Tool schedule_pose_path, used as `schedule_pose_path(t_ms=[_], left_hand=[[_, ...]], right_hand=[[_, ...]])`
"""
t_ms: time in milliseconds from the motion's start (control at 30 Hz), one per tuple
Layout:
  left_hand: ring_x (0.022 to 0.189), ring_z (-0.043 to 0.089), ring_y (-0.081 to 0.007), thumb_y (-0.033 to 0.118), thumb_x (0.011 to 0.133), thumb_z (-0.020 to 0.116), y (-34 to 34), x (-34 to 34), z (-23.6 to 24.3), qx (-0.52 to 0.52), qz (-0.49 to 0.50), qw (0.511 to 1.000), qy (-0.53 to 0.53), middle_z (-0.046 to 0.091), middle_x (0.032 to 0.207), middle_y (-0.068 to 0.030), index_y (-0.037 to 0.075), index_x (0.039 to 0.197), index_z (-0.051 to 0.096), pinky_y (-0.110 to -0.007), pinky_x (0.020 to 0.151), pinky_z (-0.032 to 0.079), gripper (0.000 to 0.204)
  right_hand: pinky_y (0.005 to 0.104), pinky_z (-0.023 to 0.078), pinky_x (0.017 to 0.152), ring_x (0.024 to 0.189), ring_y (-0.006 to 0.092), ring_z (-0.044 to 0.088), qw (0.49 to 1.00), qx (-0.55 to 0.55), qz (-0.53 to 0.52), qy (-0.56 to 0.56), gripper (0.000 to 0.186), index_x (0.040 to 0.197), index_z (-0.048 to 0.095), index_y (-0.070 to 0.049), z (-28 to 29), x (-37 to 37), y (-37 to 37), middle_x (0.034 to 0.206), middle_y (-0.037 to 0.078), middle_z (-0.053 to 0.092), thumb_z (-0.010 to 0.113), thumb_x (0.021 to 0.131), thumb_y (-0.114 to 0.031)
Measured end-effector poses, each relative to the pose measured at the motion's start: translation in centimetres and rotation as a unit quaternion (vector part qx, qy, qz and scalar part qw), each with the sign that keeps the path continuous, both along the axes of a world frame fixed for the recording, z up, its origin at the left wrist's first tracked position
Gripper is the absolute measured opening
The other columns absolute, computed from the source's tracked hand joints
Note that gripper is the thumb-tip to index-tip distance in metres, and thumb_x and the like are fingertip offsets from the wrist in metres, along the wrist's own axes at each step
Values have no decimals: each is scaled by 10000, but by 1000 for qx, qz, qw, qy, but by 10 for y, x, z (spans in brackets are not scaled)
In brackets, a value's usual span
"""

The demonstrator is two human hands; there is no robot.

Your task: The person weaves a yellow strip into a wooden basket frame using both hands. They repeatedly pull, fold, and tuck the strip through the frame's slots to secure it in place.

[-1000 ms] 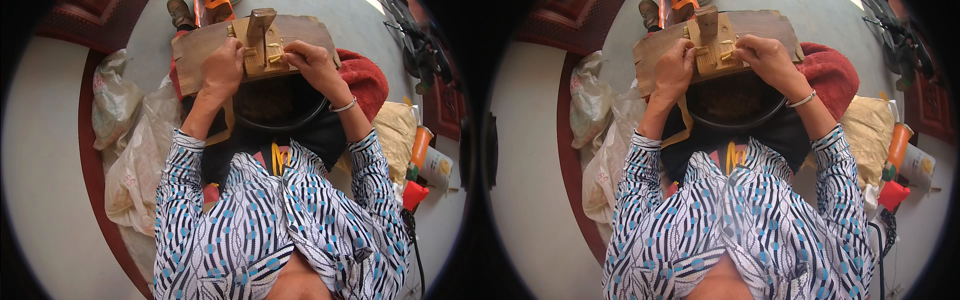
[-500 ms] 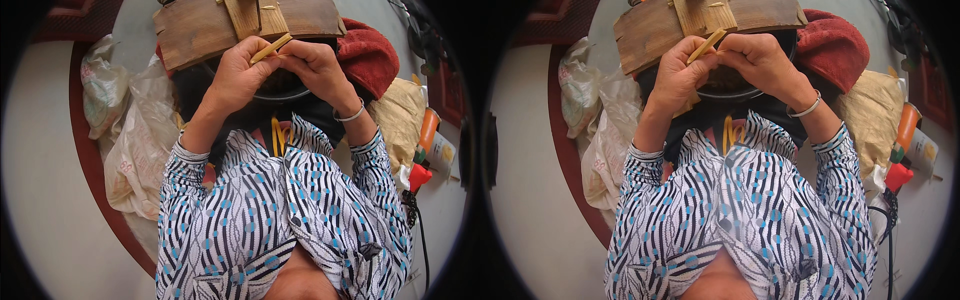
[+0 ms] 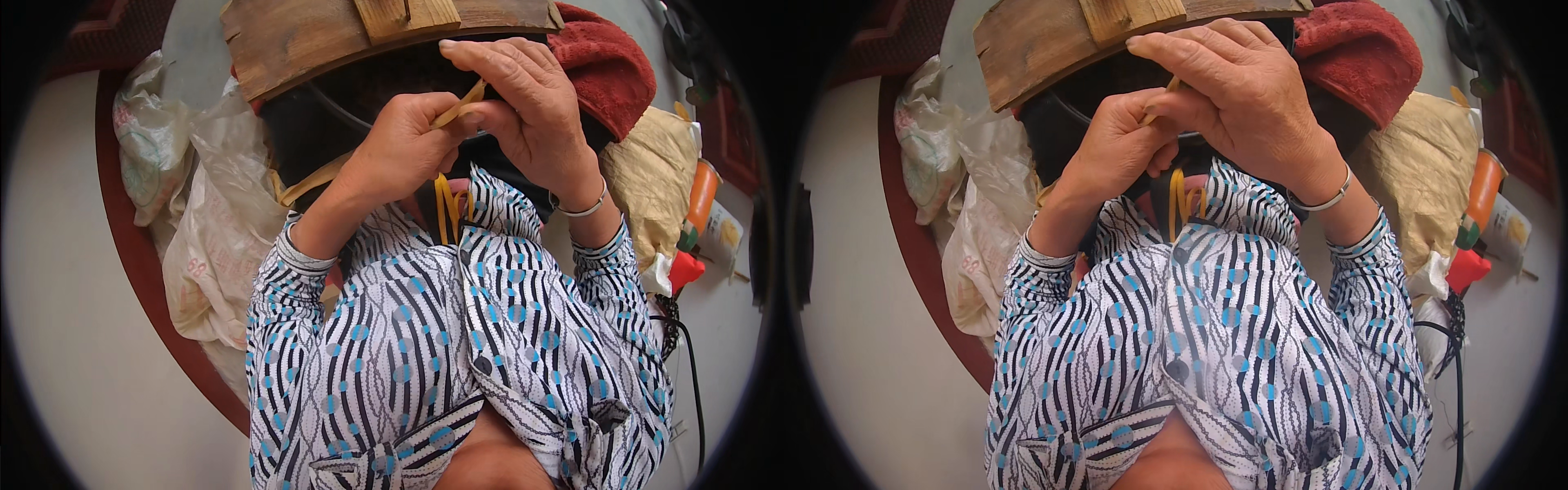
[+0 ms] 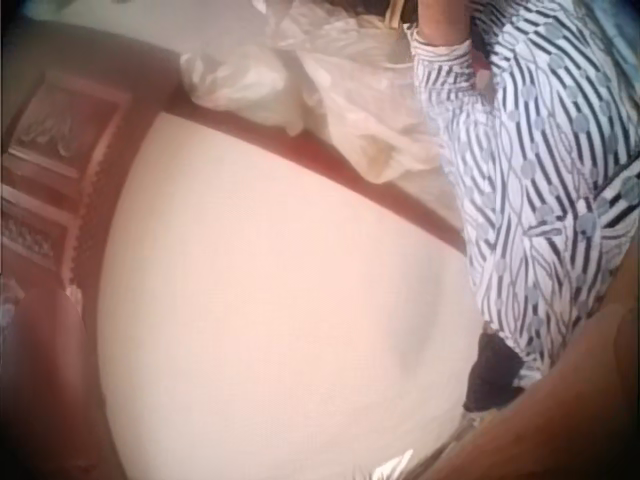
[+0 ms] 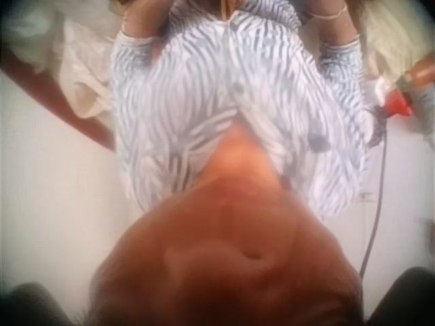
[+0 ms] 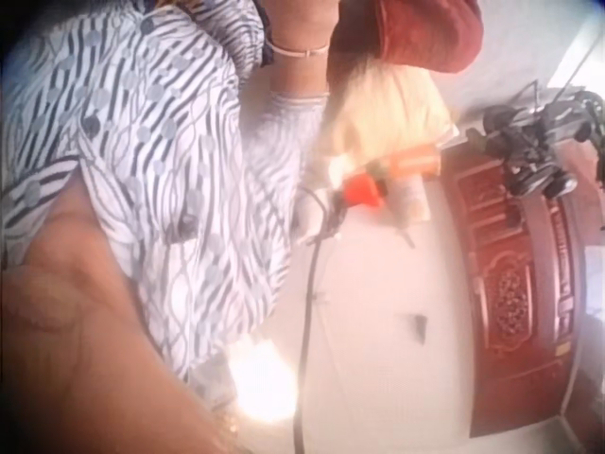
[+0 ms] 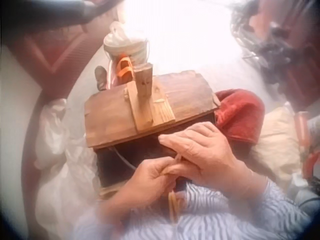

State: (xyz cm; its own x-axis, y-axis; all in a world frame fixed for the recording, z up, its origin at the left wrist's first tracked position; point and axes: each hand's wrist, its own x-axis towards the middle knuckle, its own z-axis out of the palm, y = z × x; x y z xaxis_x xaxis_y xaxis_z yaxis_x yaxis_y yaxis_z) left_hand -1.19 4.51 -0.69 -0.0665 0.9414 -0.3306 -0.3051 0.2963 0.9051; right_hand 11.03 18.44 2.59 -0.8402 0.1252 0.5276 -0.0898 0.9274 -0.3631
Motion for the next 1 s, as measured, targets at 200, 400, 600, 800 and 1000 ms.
schedule_pose_path(t_ms=[200,400,600,800,1000], left_hand=[[611,522,-23,175,952,587,3,19,-4,-5,-17,994,-112,543,674,15,-4,868,620,-195,498,439,200],[729,518,-30,63,931,533,-4,24,9,33,-91,992,-86,593,808,10,-6,1029,635,-206,617,425,158],[557,591,-163,92,886,622,-25,-1,25,123,-80,901,408,621,710,-80,-4,894,657,-252,512,431,103],[474,437,-42,280,975,560,-21,-20,8,153,102,967,174,481,544,-2,3,904,674,-223,434,325,308],[581,453,-8,234,993,536,-11,13,39,172,149,970,-90,561,790,10,-44,1248,518,-166,522,376,377]], right_hand=[[338,463,772,846,249,597,998,32,-23,-44,432,1104,654,-9,21,19,-6,915,92,650,684,804,-318],[308,432,609,620,159,590,989,-70,-60,-115,175,868,660,-70,1,39,-18,695,22,615,721,799,-220],[309,425,471,538,215,579,910,-292,-93,-281,157,756,624,-21,-12,52,-33,583,98,557,691,844,-133],[253,487,571,629,186,649,731,-637,182,-164,179,1016,698,-31,24,24,-61,765,87,680,694,863,-123],[200,521,764,879,75,629,800,-597,-13,62,250,1151,660,-3,5,-7,-38,1013,46,703,640,909,-66]])
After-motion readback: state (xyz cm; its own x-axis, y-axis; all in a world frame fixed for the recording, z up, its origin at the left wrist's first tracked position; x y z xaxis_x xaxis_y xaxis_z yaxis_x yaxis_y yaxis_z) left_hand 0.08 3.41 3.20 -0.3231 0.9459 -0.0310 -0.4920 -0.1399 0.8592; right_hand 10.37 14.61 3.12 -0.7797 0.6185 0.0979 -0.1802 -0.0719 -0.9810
